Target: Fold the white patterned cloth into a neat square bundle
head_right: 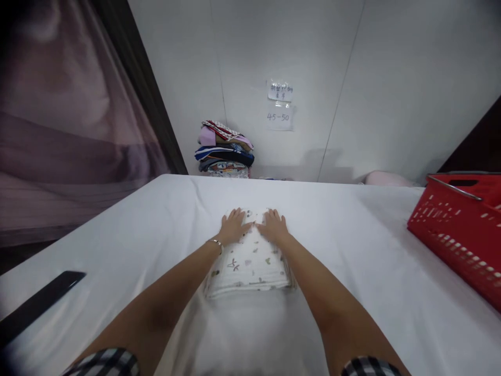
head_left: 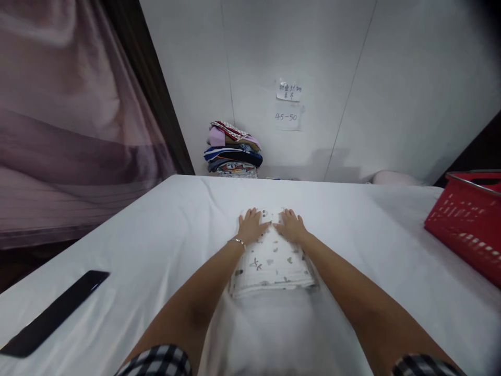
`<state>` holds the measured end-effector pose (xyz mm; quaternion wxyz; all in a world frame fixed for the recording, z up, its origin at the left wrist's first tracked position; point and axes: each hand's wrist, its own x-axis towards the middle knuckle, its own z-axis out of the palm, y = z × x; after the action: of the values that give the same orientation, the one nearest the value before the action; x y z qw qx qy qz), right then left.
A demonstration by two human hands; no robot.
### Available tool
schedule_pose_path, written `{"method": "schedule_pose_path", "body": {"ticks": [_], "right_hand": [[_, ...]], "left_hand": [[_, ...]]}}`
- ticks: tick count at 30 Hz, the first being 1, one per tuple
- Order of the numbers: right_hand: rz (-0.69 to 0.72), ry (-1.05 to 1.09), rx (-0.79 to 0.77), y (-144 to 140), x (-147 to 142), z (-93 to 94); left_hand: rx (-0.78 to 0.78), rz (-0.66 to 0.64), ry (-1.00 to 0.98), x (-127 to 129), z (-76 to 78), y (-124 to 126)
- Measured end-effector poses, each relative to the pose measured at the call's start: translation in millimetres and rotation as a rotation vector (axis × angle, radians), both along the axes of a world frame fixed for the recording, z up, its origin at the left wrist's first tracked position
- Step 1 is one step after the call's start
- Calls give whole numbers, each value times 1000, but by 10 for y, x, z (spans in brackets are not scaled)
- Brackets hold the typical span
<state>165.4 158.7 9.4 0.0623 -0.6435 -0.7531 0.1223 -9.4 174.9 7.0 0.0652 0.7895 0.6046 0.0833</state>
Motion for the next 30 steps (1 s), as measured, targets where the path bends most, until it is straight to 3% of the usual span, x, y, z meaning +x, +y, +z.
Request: {"method": "schedule_pose_path", "body": {"ticks": [3, 6, 8, 12, 16, 19, 23, 26, 30], "right_hand": [[73, -17, 67, -456, -9, -45], [120, -2, 102, -885, 28, -150], [139, 13, 97, -1056, 59, -190], [124, 26, 73, -1123, 67, -170], [118, 65, 59, -1067, 57, -93], [32, 236, 49, -1084, 140, -49], [-101, 478, 187, -1298, 366, -98], [-1, 492, 280, -1540, 509, -201], [180, 373, 351, -1714, 582, -314]], "left_hand": [[58, -80, 1, -67, 31, -364], [40, -169, 10, -164, -67, -774], [53, -161, 3, -214, -145, -951], [81, -125, -12, -220, -201, -1007], [39, -131, -42, -192, -129, -936], [17, -91, -130, -234, -75, -991], [145, -130, -296, -396, -102, -1277], [218, -261, -322, -531, -172, -1518], [233, -312, -239, -594, -226, -1659]]}}
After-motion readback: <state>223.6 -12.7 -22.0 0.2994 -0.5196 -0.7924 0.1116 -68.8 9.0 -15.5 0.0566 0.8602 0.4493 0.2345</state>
